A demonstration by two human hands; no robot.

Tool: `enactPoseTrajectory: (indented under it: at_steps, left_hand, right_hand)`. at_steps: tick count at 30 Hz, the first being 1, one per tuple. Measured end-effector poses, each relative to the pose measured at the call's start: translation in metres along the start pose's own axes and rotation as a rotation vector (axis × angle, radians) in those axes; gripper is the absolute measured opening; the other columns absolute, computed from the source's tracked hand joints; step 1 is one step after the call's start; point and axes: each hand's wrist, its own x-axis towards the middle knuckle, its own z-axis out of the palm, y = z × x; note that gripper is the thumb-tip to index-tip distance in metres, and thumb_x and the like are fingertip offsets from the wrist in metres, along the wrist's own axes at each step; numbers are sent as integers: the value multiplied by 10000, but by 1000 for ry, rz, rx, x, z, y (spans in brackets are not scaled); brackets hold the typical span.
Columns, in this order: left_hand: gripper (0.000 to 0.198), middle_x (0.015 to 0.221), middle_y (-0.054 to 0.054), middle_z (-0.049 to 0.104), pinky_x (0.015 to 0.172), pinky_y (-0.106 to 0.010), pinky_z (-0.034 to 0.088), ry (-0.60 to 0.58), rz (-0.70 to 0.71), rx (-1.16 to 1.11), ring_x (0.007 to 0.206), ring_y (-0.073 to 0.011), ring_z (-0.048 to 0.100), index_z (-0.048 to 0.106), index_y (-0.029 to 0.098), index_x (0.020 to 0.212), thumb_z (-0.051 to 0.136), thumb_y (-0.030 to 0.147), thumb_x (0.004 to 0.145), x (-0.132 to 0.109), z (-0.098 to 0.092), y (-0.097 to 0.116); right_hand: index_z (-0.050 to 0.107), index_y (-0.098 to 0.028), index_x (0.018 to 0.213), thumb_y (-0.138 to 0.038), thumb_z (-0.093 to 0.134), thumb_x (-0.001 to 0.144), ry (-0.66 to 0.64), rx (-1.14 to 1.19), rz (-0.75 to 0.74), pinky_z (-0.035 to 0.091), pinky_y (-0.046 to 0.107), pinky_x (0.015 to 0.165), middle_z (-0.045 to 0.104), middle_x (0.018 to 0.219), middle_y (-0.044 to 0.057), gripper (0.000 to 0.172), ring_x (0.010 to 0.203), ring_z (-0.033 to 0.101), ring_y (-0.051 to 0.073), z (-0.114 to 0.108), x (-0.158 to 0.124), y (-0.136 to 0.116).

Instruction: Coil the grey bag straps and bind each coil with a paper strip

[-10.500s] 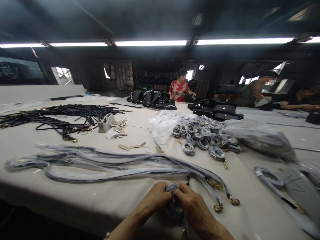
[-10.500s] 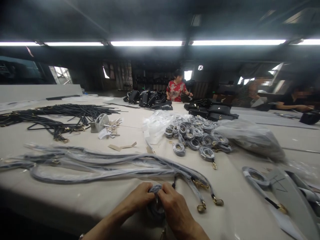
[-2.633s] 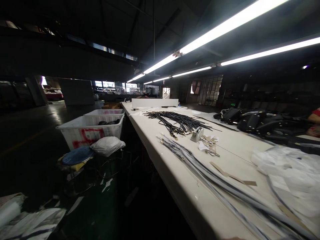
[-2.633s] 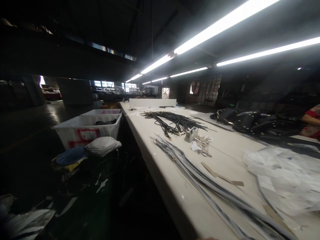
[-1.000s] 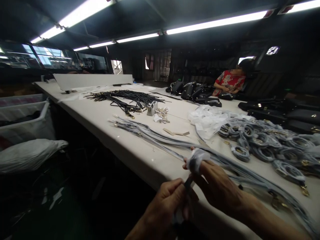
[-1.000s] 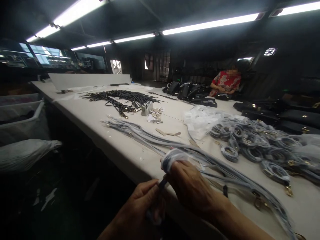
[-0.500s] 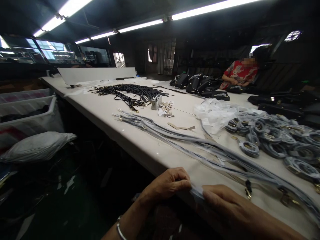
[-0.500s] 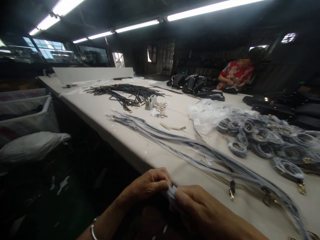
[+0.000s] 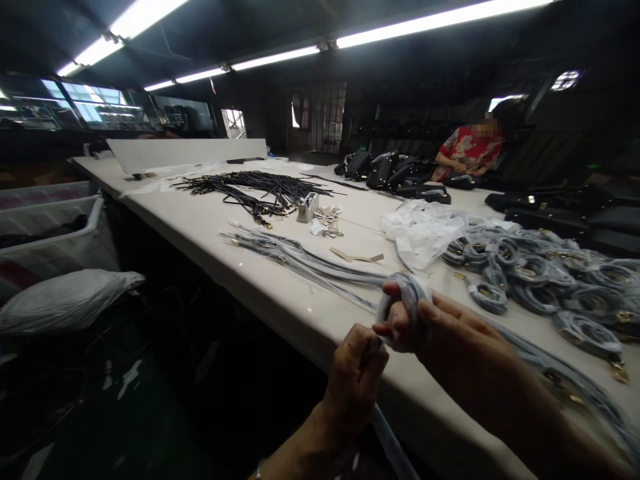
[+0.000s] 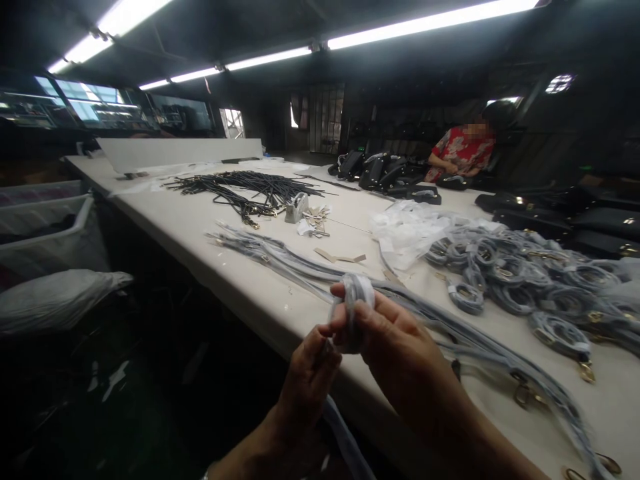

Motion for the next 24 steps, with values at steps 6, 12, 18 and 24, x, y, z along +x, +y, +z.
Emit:
enactPoseTrajectory:
  at_steps: [6,12,18,24]
  left_hand:
    - [498,601,0,504,576,-262,412,-301,-440,-623,545,-128,483,602,139,789,560,628,871,22,8,12]
    - [466,601,-18,568,411,-216,346,-397,-601,-686,422,-98,463,605,125,835,543,584,896,17,-1,14]
    - [332,715,24,527,391,-166,283,-543,-818,-563,424,-37,369,630,143,1062,605,426,891,12,-36,15]
    - [317,808,28,599,608,-197,390,-720,-573,9,683,-109,520,662,178,1070,723,283,778,18,-54,20]
  right_hand:
    - [547,-267,1276,-393,549,964,-72,-552,-252,515,286,620,666,991,57,336,874,642,223,0,1,10]
    - [556,-191,890,-178,461,954,-255,-1431,-727,410,317,623,628,801,60,115,689,551,188,-35,23,17]
    - [486,-204,838,-278,496,966,-539,-1684,-535,299,325,592,563,723,17,148,625,449,176,-60,22,27]
    - [537,-196,905,-462,507,968,-642,-1647,-416,338,329,616,618,787,45,276,655,518,200,-67,-2,46]
